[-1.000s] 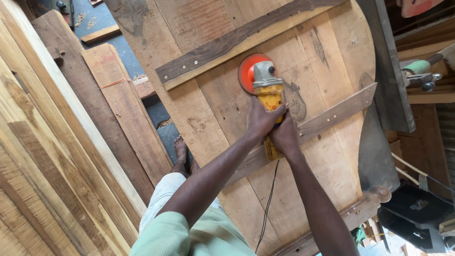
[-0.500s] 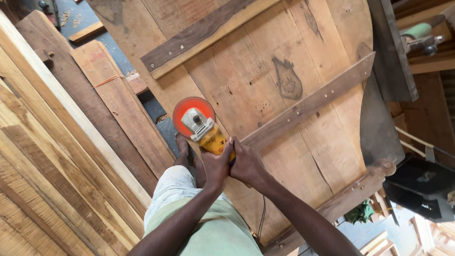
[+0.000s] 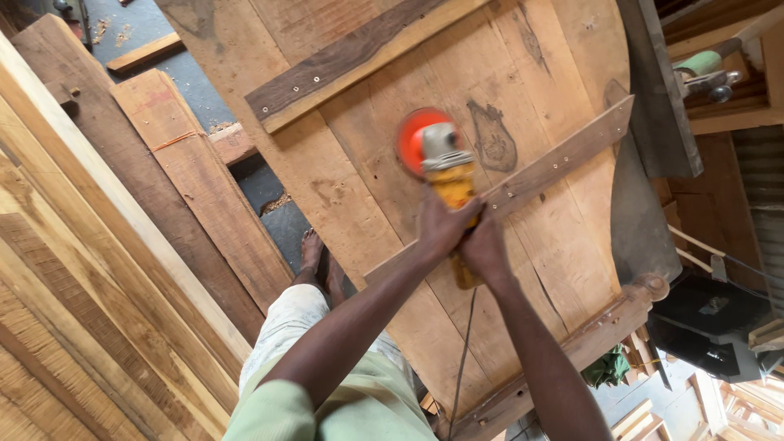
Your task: The person sands the surface of a large wooden board and its attached support beams using a handheld power sander.
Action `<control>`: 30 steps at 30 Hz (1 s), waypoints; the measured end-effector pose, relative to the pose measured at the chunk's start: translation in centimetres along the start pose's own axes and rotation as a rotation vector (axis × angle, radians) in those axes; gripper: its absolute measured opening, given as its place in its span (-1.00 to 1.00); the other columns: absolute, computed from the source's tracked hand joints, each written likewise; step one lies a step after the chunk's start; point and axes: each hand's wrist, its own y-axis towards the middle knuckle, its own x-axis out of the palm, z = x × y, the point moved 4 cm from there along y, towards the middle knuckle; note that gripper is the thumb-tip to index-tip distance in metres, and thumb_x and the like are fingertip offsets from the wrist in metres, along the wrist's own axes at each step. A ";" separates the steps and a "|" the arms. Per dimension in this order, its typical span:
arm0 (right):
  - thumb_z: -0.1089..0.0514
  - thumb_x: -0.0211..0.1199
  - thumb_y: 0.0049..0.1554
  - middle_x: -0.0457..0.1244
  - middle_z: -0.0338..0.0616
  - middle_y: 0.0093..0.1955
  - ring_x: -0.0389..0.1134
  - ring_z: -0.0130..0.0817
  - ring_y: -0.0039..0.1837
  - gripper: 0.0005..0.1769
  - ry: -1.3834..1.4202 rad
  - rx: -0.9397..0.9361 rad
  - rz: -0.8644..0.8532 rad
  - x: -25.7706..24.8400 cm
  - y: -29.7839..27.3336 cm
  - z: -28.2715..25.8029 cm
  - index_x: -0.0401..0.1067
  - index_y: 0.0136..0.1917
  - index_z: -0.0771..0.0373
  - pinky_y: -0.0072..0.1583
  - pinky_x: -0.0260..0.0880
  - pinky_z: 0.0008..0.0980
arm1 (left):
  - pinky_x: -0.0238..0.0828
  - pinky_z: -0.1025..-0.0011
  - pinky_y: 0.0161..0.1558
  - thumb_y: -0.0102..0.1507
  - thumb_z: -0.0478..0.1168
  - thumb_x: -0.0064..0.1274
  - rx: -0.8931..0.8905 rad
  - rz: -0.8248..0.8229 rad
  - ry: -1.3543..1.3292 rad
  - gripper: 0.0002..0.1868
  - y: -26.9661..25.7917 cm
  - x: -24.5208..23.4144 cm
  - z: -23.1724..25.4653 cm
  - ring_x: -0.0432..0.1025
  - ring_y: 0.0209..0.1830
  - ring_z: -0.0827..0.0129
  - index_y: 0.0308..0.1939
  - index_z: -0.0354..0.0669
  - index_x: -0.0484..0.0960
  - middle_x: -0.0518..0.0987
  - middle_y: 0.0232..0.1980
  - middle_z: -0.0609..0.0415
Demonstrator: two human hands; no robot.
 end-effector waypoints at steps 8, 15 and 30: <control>0.10 0.43 0.01 0.37 0.24 0.07 0.44 0.14 0.13 -0.32 -0.066 -0.156 0.098 0.1 2.6 0.4 0.26 0.30 0.41 0.05 0.45 0.00 | 0.55 0.21 -0.17 0.10 -0.01 0.37 0.098 0.040 -0.084 -0.36 2.3 0.4 0.3 0.59 -0.19 0.19 0.06 -0.35 0.45 0.65 -0.14 -0.11; 0.04 0.36 0.02 0.40 0.26 -0.11 0.46 0.25 0.00 -0.24 -0.327 -0.160 -0.293 4.3 2.5 -4.4 0.16 0.41 0.22 0.05 0.48 0.10 | 0.50 0.40 -0.22 0.21 -0.08 0.34 0.143 0.316 -0.375 -0.57 -0.1 -5.8 -2.1 0.51 -0.27 0.45 -0.05 -0.33 0.57 0.63 -0.18 0.09; 0.04 0.34 0.11 0.38 0.32 0.07 0.41 0.29 0.16 -0.34 -0.166 -0.150 0.103 -12.3 18.2 2.4 0.26 0.39 0.35 0.14 0.44 0.06 | 0.53 0.38 -0.38 0.15 -0.14 0.36 0.291 0.075 -0.231 -0.68 14.0 12.7 9.5 0.56 -0.43 0.39 -0.23 -0.32 0.62 0.66 -0.35 0.06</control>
